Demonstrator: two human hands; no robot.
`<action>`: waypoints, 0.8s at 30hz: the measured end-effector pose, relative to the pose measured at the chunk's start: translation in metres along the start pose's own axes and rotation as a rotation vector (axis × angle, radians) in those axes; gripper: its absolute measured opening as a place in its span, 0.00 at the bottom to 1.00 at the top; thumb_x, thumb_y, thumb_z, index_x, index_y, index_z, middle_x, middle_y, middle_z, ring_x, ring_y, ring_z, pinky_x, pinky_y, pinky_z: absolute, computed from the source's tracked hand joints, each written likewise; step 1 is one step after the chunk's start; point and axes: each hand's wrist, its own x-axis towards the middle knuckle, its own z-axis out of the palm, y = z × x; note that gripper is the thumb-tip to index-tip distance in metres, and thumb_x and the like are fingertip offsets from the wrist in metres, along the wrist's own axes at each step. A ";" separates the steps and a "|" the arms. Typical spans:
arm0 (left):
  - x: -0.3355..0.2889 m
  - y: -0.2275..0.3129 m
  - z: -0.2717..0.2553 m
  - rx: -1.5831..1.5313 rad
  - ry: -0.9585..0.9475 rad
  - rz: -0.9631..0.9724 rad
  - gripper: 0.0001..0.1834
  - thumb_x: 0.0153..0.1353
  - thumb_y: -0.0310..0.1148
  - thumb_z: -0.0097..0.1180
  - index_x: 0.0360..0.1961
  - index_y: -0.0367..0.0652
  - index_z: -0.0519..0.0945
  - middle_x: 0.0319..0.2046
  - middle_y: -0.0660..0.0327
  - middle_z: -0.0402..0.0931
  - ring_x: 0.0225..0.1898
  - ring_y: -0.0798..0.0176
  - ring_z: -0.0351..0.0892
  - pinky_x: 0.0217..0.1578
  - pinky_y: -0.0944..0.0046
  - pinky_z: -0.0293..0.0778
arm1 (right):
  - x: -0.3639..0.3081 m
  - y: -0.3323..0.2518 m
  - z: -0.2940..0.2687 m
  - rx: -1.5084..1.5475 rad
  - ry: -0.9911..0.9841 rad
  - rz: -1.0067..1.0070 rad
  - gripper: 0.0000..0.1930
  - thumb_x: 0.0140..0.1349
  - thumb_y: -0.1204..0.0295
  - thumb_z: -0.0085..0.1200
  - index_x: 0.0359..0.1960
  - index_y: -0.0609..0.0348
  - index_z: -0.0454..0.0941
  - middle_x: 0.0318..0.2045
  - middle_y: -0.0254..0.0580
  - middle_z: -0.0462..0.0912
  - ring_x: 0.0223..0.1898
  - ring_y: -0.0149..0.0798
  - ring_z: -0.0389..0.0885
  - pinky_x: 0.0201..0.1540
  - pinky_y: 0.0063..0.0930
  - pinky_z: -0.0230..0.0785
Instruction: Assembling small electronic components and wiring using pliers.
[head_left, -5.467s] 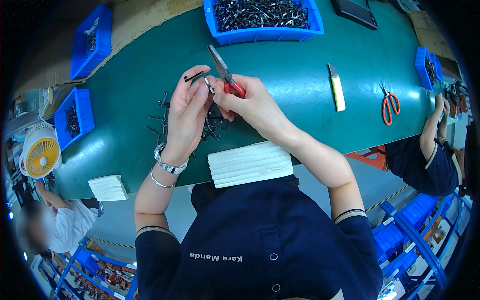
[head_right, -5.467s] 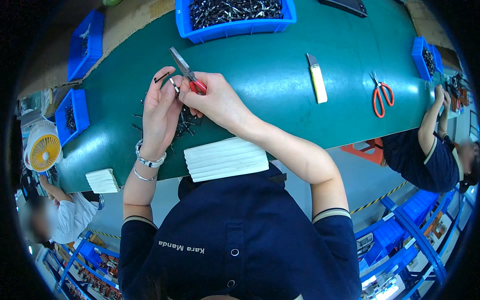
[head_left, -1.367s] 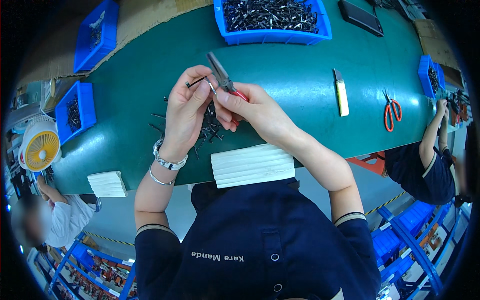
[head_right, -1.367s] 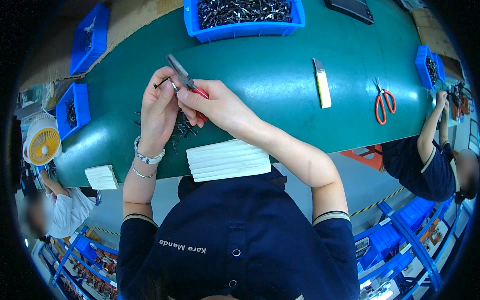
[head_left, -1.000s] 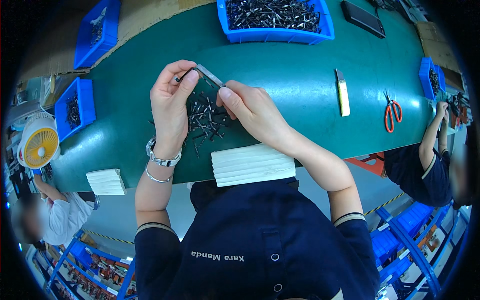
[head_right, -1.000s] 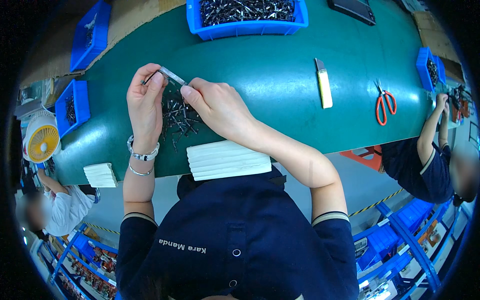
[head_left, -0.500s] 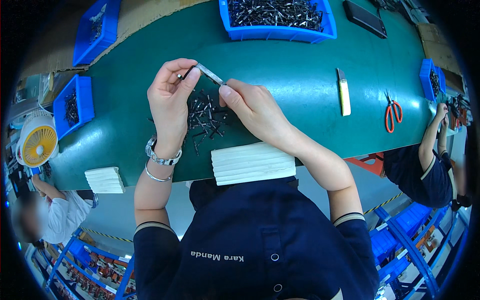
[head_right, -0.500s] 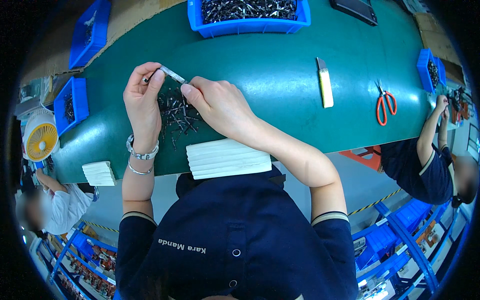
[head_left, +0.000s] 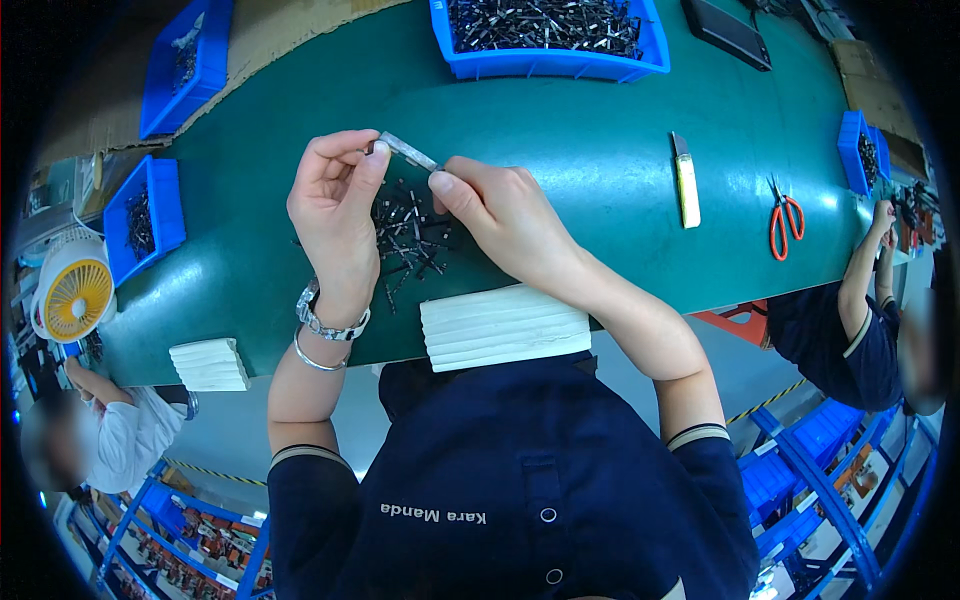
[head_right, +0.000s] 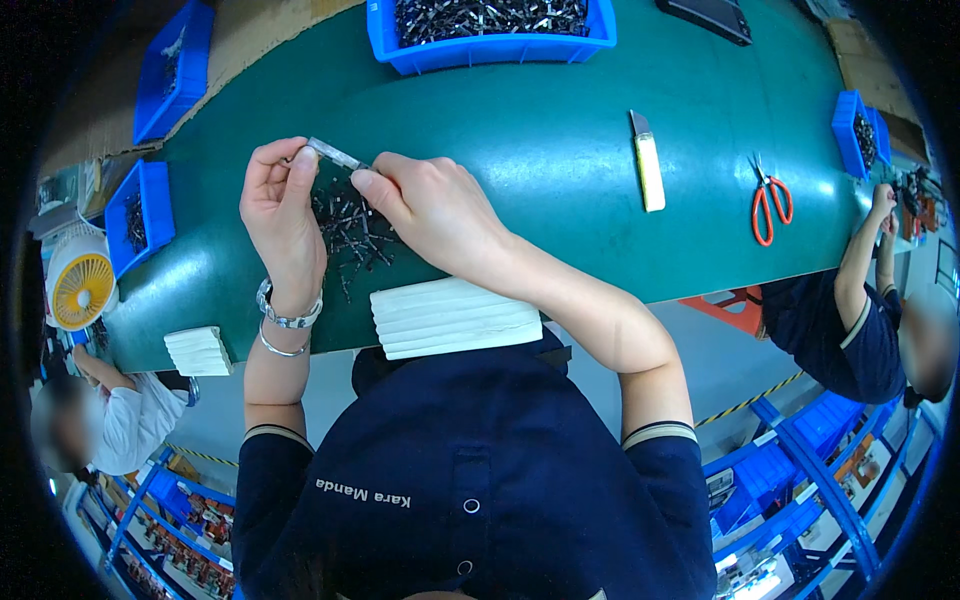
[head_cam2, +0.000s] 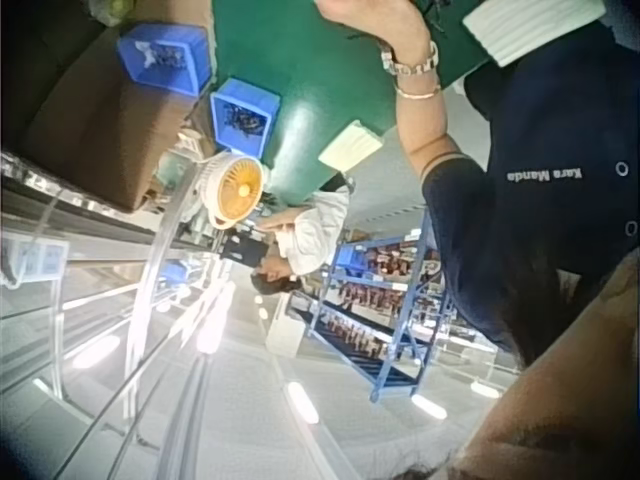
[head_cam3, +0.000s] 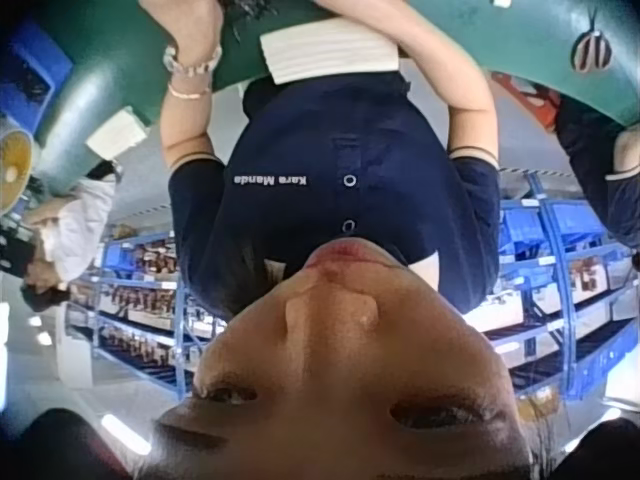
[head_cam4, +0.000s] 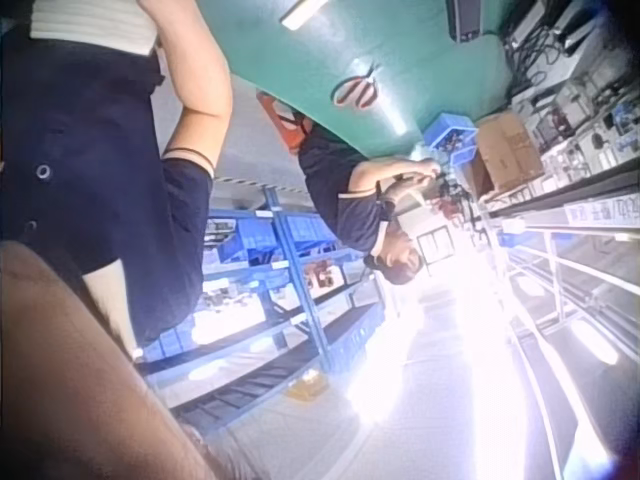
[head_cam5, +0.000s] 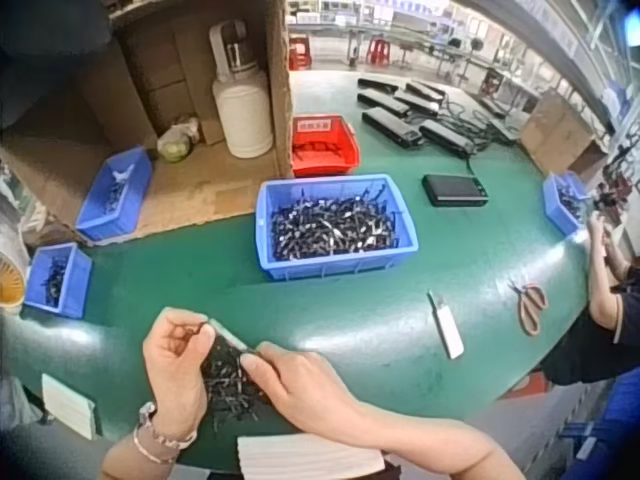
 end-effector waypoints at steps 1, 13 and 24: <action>0.001 -0.001 0.000 -0.001 -0.001 0.000 0.07 0.59 0.22 0.60 0.39 0.37 0.77 0.29 0.66 0.75 0.31 0.77 0.72 0.34 0.79 0.68 | 0.001 0.002 0.000 0.073 -0.022 -0.009 0.23 0.71 0.57 0.38 0.28 0.63 0.74 0.15 0.42 0.70 0.18 0.38 0.70 0.25 0.32 0.64; 0.000 -0.006 -0.003 -0.006 0.001 -0.020 0.08 0.59 0.23 0.60 0.40 0.37 0.77 0.32 0.63 0.78 0.33 0.76 0.75 0.36 0.77 0.69 | 0.001 0.004 0.002 0.098 -0.026 0.003 0.24 0.71 0.56 0.38 0.23 0.63 0.73 0.14 0.41 0.68 0.18 0.36 0.65 0.24 0.33 0.59; 0.002 -0.004 -0.003 -0.076 -0.006 -0.049 0.08 0.63 0.23 0.54 0.43 0.37 0.75 0.33 0.62 0.77 0.35 0.73 0.74 0.40 0.74 0.70 | 0.004 0.008 0.001 0.181 -0.014 0.023 0.18 0.66 0.59 0.49 0.31 0.65 0.75 0.18 0.50 0.75 0.21 0.47 0.75 0.26 0.36 0.67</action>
